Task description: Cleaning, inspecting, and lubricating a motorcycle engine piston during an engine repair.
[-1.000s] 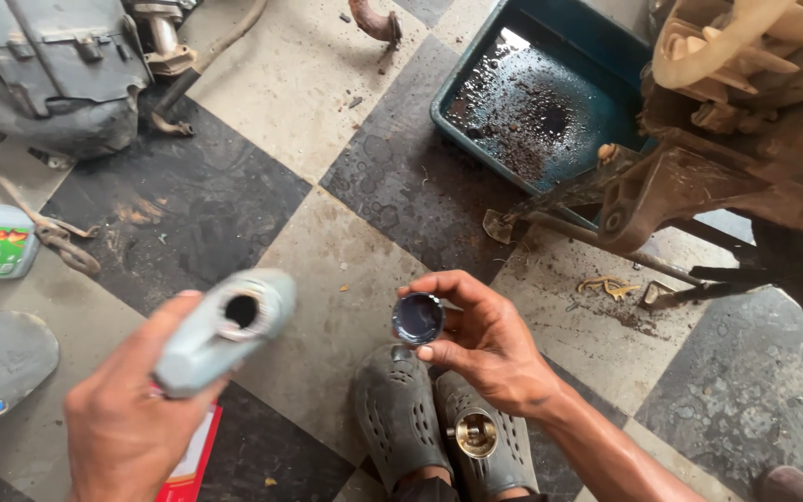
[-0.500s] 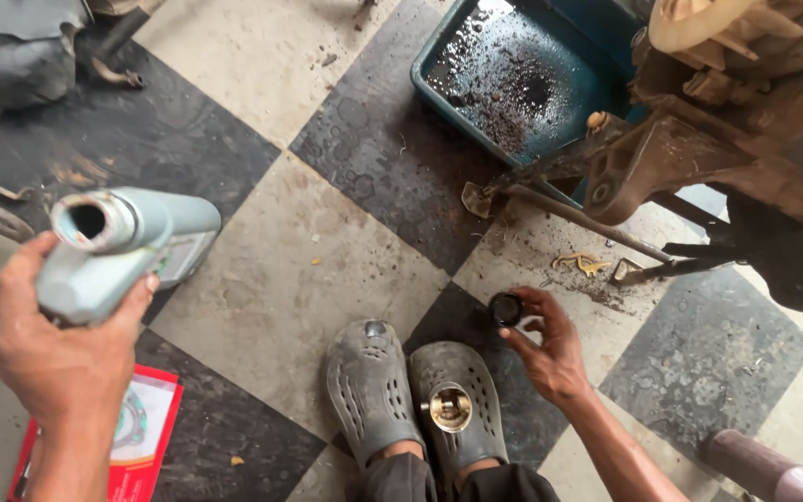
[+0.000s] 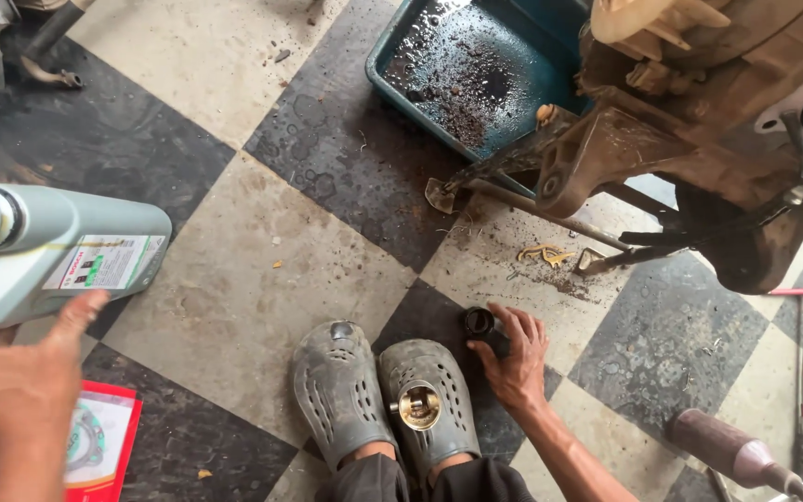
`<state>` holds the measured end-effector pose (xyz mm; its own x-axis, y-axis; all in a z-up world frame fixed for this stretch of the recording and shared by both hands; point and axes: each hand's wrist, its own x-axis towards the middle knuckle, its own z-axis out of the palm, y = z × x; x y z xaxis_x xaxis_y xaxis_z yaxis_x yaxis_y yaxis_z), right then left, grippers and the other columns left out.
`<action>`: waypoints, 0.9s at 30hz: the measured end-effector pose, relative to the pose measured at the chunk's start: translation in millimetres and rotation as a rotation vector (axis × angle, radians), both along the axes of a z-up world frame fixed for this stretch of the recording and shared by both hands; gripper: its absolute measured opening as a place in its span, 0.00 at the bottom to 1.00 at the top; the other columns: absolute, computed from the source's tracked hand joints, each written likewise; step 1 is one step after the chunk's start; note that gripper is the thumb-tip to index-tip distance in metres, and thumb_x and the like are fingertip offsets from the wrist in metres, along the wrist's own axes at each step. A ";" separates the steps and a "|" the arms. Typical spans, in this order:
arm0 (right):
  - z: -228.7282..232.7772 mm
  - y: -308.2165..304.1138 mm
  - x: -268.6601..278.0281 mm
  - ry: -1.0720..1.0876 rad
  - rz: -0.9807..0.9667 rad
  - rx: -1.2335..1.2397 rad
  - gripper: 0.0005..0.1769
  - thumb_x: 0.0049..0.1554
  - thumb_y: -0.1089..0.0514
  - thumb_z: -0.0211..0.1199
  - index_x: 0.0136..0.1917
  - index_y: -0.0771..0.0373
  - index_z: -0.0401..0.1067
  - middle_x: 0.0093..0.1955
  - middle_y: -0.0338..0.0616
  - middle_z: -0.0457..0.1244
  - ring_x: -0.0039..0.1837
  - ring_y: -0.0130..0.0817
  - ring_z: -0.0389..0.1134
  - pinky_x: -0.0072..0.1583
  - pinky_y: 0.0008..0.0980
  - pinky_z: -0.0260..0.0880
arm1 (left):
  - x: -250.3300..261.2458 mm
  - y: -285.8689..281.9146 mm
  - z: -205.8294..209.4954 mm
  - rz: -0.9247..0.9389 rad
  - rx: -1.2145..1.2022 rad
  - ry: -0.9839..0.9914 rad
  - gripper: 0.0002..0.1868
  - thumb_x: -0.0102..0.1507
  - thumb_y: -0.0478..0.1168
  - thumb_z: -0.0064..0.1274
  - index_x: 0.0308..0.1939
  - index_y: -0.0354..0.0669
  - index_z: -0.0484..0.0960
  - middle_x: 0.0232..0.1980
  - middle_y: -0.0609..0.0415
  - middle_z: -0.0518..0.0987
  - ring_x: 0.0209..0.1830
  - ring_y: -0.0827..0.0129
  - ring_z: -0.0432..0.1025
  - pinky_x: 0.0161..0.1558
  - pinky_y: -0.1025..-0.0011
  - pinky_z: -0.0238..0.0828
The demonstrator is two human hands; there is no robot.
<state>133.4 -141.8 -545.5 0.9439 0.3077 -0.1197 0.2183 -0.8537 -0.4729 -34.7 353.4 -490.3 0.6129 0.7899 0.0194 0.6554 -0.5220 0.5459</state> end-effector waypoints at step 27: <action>0.4 -5.4 -17.4 -0.103 0.046 0.007 0.18 0.51 0.57 0.70 0.56 0.52 0.80 0.67 0.50 0.58 0.64 0.45 0.59 0.63 0.47 0.59 | 67.9 -254.0 4.9 -0.874 -0.550 -0.106 0.32 0.42 0.36 0.72 0.50 0.41 0.80 0.52 0.52 0.79 0.58 0.56 0.70 0.61 0.57 0.64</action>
